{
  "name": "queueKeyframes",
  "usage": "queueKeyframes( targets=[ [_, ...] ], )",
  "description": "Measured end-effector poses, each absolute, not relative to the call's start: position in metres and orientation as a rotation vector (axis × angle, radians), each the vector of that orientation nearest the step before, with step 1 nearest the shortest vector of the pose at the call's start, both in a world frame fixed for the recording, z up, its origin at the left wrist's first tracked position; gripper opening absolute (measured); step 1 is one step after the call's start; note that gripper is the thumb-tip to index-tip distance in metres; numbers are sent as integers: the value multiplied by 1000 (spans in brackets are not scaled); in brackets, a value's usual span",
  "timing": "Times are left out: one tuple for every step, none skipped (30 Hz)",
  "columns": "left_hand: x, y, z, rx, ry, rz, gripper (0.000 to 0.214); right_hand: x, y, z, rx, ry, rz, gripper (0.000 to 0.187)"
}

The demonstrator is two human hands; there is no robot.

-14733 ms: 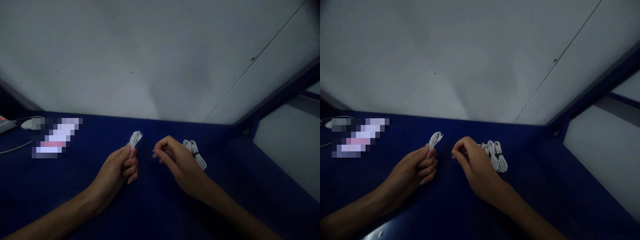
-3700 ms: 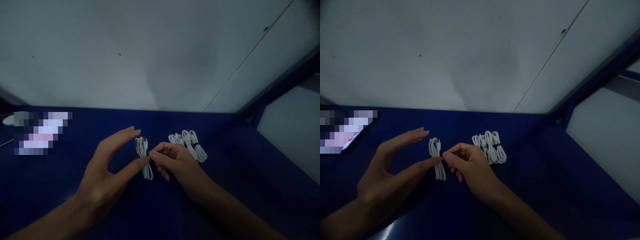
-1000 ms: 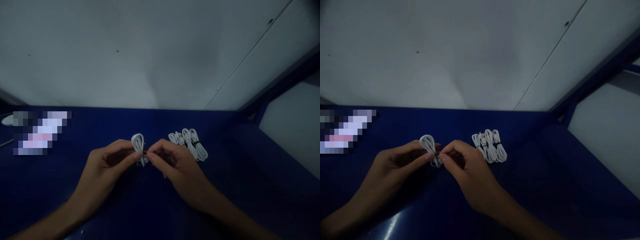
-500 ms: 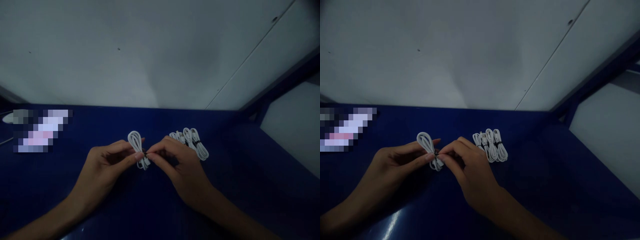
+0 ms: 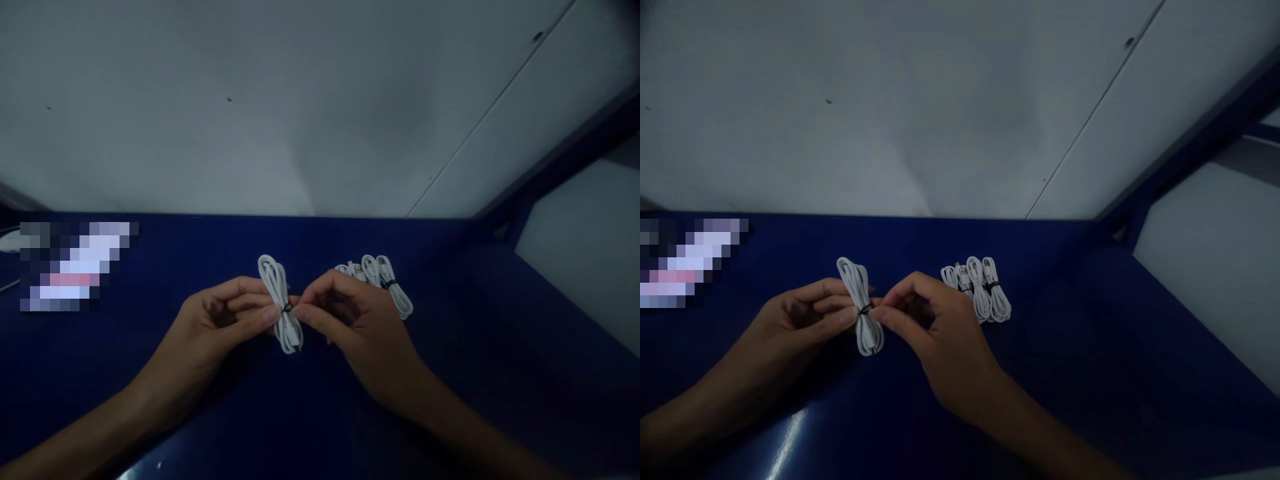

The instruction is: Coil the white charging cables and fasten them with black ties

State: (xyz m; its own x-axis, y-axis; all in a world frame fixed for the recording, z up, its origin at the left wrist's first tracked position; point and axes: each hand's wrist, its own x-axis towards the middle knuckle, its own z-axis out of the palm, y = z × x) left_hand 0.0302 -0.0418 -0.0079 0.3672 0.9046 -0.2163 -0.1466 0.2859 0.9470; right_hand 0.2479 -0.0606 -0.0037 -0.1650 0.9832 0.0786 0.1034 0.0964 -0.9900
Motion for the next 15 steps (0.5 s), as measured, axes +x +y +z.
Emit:
queueKeyframes(
  targets=[
    [30, -42, -8, 1046, 919, 849, 28, 248, -61, -4, -1147, -1462, 1188, 13],
    [29, -42, -9, 1072, 916, 848, 29, 248, -61, -5, -1154, -1480, 1163, 13],
    [29, -42, -9, 1103, 916, 850, 30, 247, -61, -5, -1160, -1503, 1131, 13],
    [28, -42, -9, 1135, 919, 853, 32, 246, -62, -6, -1166, -1529, 1101, 13],
    [28, -43, -10, 1169, 928, 857, 33, 245, -62, -7, -1169, -1553, 1077, 13],
    [27, -43, -10, 1200, 944, 865, 34, 244, -63, -8, -1170, -1572, 1060, 13],
    [27, -44, -9, 1224, 967, 874, 34, 244, -63, -8, -1166, -1583, 1046, 14],
    [27, -44, -9, 1236, 992, 880, 33, 243, -63, -9, -1159, -1589, 1035, 13],
    [27, -45, -9, 1235, 1014, 878, 32, 243, -64, -9, -1150, -1592, 1019, 12],
    [27, -45, -9, 1223, 1031, 868, 31, 243, -64, -9, -1138, -1598, 1002, 11],
    [27, -46, -9, 1198, 1040, 853, 31, 243, -64, -9, -1125, -1607, 985, 9],
    [27, -46, -10, 1164, 1043, 833, 30, 243, -63, -9, -1114, -1618, 976, 7],
    [27, -46, -10, 1126, 1041, 815, 30, 244, -63, -9, -1105, -1631, 977, 5],
    [27, -46, -10, 1087, 1031, 800, 31, 244, -62, -9, -1098, -1643, 984, 5],
    [26, -46, -11, 1051, 1019, 791, 31, 244, -62, -8, -1091, -1651, 988, 6]
  ],
)
